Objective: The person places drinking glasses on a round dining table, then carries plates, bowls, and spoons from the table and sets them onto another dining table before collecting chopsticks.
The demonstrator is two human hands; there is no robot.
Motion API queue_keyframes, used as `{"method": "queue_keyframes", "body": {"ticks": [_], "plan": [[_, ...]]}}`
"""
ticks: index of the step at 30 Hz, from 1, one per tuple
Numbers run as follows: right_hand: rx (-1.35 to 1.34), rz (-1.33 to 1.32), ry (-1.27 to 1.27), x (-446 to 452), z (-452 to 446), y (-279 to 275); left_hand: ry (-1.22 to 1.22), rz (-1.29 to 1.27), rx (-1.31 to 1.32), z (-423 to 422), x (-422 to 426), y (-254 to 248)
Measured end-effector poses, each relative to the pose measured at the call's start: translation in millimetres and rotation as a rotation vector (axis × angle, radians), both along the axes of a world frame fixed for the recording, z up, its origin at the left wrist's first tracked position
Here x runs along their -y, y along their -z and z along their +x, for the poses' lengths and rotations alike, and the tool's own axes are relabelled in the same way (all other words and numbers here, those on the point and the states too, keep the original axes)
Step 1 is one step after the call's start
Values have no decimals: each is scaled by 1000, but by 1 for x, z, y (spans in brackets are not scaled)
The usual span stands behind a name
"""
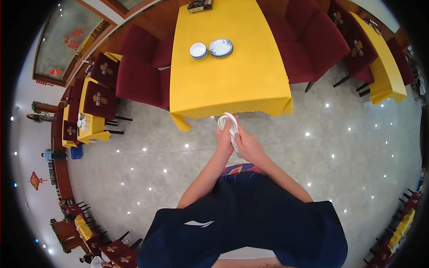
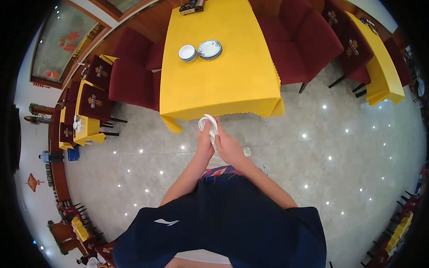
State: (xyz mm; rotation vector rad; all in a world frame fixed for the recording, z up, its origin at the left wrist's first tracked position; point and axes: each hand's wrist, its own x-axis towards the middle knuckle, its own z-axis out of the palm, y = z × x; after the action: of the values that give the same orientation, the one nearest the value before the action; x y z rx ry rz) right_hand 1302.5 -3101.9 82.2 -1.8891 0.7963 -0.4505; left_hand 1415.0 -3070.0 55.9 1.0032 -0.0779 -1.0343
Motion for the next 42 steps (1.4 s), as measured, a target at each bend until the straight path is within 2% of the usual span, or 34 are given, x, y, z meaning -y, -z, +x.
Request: {"method": "queue_keyframes", "body": {"ticks": [5, 10, 13, 15, 17, 21, 23, 27, 29, 30, 32, 34, 36, 39, 41, 42], "plan": [[-98, 145, -45, 54, 22, 15, 20, 91, -8, 24, 52, 38], [-117, 216, 70, 95, 41, 45, 121, 153, -46, 46, 102, 64], [-85, 214, 153, 133, 64, 52, 98, 154, -51, 64, 141, 62], [-178, 201, 185, 158, 85, 46, 129, 33, -54, 86, 170, 63], [-118, 141, 294, 178, 103, 45, 109, 65, -50, 108, 190, 59], [-109, -72, 236, 226, 150, 42, 37, 77, 20, 155, 232, 62], [-233, 93, 202, 251, 177, 24, 57, -39, -13, 180, 252, 63], [-262, 55, 124, 270, 209, 17, 71, -106, -153, 210, 275, 48], [-277, 137, 150, 277, 223, 17, 86, -87, -149, 224, 282, 50], [-287, 141, 145, 281, 228, 22, 58, -65, -232, 230, 285, 49], [-146, 112, 235, 286, 232, 30, 6, -34, -328, 233, 284, 56], [-152, 203, 257, 295, 237, 29, -8, 130, -192, 243, 285, 75], [-162, 304, 306, 295, 235, 32, -53, 137, -244, 247, 286, 85], [-250, 299, 165, 301, 234, 46, -93, 72, -353, 246, 290, 83], [-226, 155, 75, 297, 237, 56, -101, 10, -410, 244, 294, 76], [-295, 105, 35, 298, 239, 60, -82, 30, -406, 242, 296, 73]]}}
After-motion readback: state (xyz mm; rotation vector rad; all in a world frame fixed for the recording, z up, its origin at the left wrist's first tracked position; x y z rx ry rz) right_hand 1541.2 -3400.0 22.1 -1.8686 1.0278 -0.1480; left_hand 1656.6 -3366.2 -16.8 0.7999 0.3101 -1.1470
